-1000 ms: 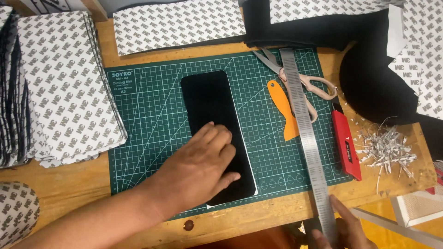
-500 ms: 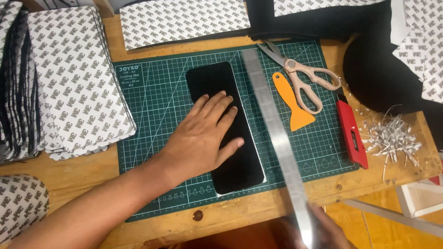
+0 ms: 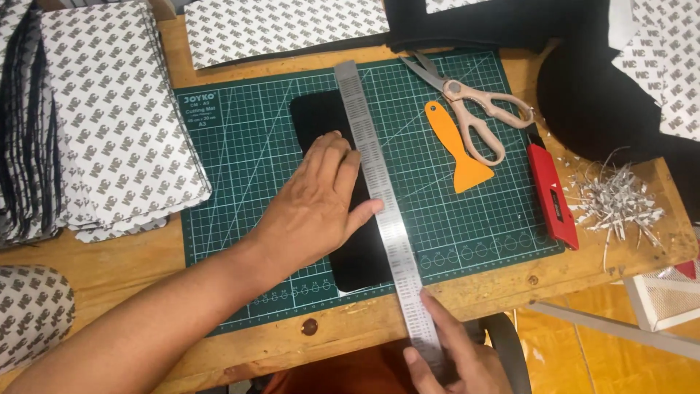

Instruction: Measuring and cutting a rectangular piece of black material using a metal ruler and a utility knife.

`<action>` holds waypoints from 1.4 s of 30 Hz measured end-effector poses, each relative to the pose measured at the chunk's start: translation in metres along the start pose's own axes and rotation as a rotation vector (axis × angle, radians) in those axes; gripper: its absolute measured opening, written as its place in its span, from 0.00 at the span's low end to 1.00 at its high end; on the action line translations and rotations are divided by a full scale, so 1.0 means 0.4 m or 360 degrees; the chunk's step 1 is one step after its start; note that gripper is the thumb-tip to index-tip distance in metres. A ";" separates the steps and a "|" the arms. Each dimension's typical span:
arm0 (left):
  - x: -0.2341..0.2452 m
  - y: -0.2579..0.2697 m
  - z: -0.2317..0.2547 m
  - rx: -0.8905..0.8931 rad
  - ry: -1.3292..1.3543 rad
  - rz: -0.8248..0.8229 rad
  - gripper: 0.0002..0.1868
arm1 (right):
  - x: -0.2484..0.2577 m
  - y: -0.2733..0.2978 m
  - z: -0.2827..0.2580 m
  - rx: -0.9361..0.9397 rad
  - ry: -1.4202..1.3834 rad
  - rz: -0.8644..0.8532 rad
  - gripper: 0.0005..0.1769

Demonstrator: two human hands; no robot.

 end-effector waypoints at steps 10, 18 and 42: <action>-0.003 -0.017 -0.018 0.0283 0.0129 -0.0422 0.45 | -0.033 -0.064 0.066 0.0632 0.0488 -0.0016 0.51; -0.010 -0.032 -0.032 0.0311 0.0126 -0.0537 0.46 | -0.034 -0.072 0.050 0.0793 0.0575 -0.0082 0.57; -0.012 -0.045 -0.031 0.0213 0.0112 -0.0439 0.42 | -0.003 -0.042 0.024 0.1468 0.0294 0.0939 0.38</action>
Point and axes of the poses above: each hand's wrist, its own y-axis away from the middle knuckle, its own x-axis out of the back of the hand, z = x × y, the point moved 3 cm from there along -y, towards the middle knuckle, and after that the axes turned 15 degrees about y, right-handed, at the moved point
